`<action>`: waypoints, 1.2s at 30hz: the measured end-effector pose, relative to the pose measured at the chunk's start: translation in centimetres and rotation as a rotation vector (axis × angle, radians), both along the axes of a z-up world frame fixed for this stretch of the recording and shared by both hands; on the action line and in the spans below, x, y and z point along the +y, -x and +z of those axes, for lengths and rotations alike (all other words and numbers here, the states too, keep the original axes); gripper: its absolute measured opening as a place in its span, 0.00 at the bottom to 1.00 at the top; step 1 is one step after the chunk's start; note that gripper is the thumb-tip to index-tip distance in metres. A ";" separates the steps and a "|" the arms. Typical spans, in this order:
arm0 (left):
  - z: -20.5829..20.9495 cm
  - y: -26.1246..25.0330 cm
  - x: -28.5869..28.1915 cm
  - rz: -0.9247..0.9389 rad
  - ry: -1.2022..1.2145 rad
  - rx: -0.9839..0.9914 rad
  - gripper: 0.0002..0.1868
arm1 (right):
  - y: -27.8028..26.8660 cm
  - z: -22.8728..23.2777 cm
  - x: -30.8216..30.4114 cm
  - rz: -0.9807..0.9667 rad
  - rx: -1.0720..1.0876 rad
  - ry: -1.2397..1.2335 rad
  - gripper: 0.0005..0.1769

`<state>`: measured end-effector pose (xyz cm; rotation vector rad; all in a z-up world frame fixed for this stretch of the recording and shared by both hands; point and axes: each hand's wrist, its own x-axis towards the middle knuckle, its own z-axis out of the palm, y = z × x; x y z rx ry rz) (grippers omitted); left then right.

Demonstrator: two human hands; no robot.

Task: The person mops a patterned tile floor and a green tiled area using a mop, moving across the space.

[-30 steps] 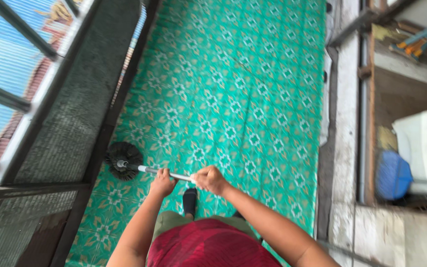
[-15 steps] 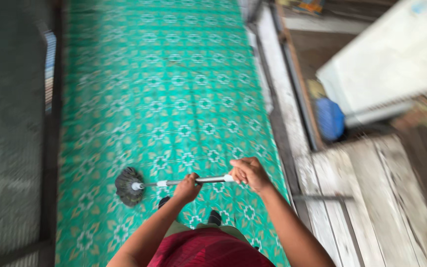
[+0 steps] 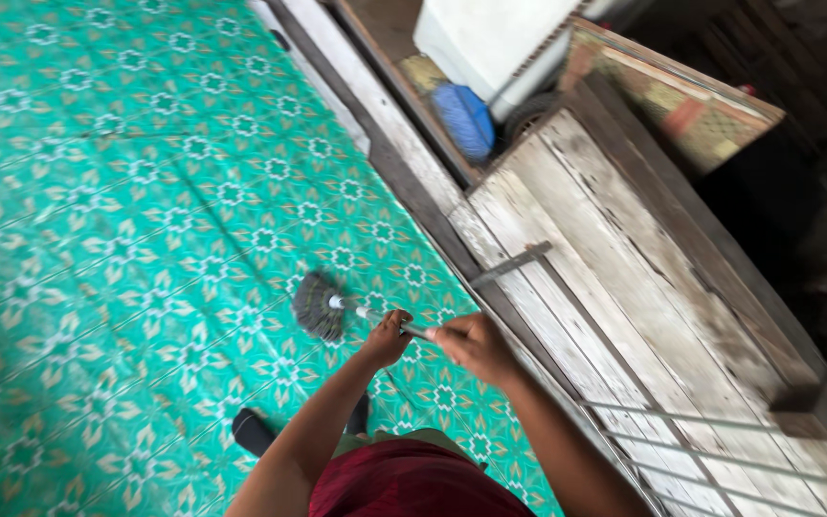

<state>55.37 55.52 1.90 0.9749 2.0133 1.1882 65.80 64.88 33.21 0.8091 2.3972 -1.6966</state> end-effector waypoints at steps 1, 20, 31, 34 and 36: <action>0.0 -0.4 1.0 -0.041 0.009 -0.010 0.21 | -0.8 -0.1 0.3 -0.015 -0.002 -0.003 0.25; -0.4 -1.5 -2.3 -0.182 0.236 0.198 0.25 | -4.5 -4.1 6.0 -0.174 0.378 0.338 0.29; -2.7 1.4 -32.3 0.298 0.463 0.052 0.20 | 3.6 -15.3 -16.1 0.086 0.110 0.556 0.29; -2.5 2.5 -38.0 0.451 0.521 0.033 0.25 | 7.8 -14.7 -21.9 0.271 0.101 0.591 0.30; -2.5 3.4 -41.2 0.499 0.596 -0.006 0.27 | 10.1 -14.8 -25.9 0.351 0.083 0.605 0.30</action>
